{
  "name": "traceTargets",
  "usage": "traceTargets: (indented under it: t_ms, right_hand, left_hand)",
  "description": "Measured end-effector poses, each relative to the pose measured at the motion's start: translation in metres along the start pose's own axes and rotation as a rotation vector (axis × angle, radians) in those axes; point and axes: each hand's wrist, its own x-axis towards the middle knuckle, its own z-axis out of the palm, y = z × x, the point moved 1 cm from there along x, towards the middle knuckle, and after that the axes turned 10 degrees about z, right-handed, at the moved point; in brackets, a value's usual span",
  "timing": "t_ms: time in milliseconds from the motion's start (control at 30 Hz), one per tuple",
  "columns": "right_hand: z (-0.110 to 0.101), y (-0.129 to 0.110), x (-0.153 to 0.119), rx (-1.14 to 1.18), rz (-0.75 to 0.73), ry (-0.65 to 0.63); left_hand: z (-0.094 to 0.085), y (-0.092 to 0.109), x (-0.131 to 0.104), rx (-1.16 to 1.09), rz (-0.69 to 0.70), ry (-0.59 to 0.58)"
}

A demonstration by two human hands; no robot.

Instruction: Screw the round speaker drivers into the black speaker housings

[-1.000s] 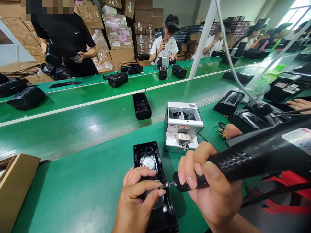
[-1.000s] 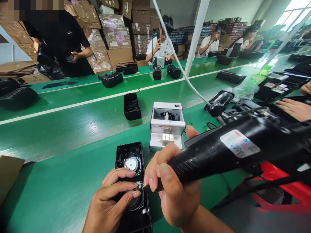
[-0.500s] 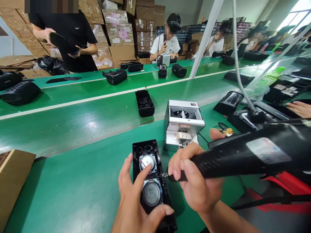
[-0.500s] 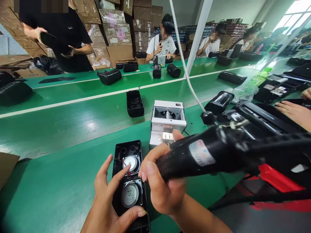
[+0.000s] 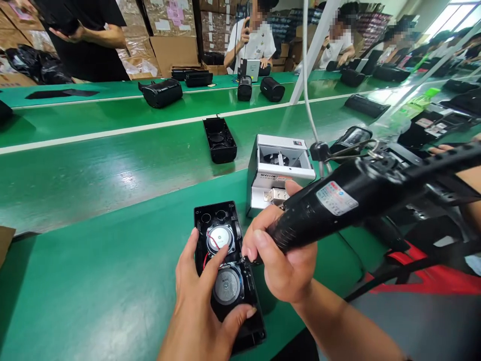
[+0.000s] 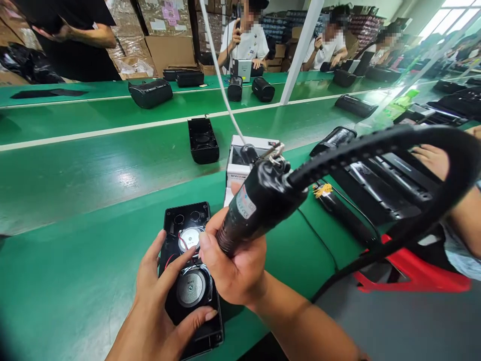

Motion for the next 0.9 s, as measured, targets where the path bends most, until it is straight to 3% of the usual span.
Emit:
traceTargets:
  t_ms: [333,500,600,733,900]
  right_hand:
    - [-0.002,0.006,-0.006,-0.139,0.028,0.014]
    - [0.001,0.01,-0.011,-0.067,0.024,-0.029]
    - [0.002,0.01,-0.01,-0.051,-0.001,-0.058]
    - [0.003,0.01,-0.009,-0.09,0.037,-0.051]
    - [0.009,0.018,-0.011,-0.283,-0.007,-0.026]
  left_hand:
    - [0.0,0.004,0.0,0.003,0.016,0.014]
    - [0.004,0.003,0.0,-0.14,-0.137,0.084]
    - [0.0,-0.006,0.0,-0.242,-0.178,0.024]
    - [-0.004,-0.024,-0.002,-0.244,-0.125,-0.114]
    - [0.008,-0.049,-0.005,-0.112,-0.034,0.012]
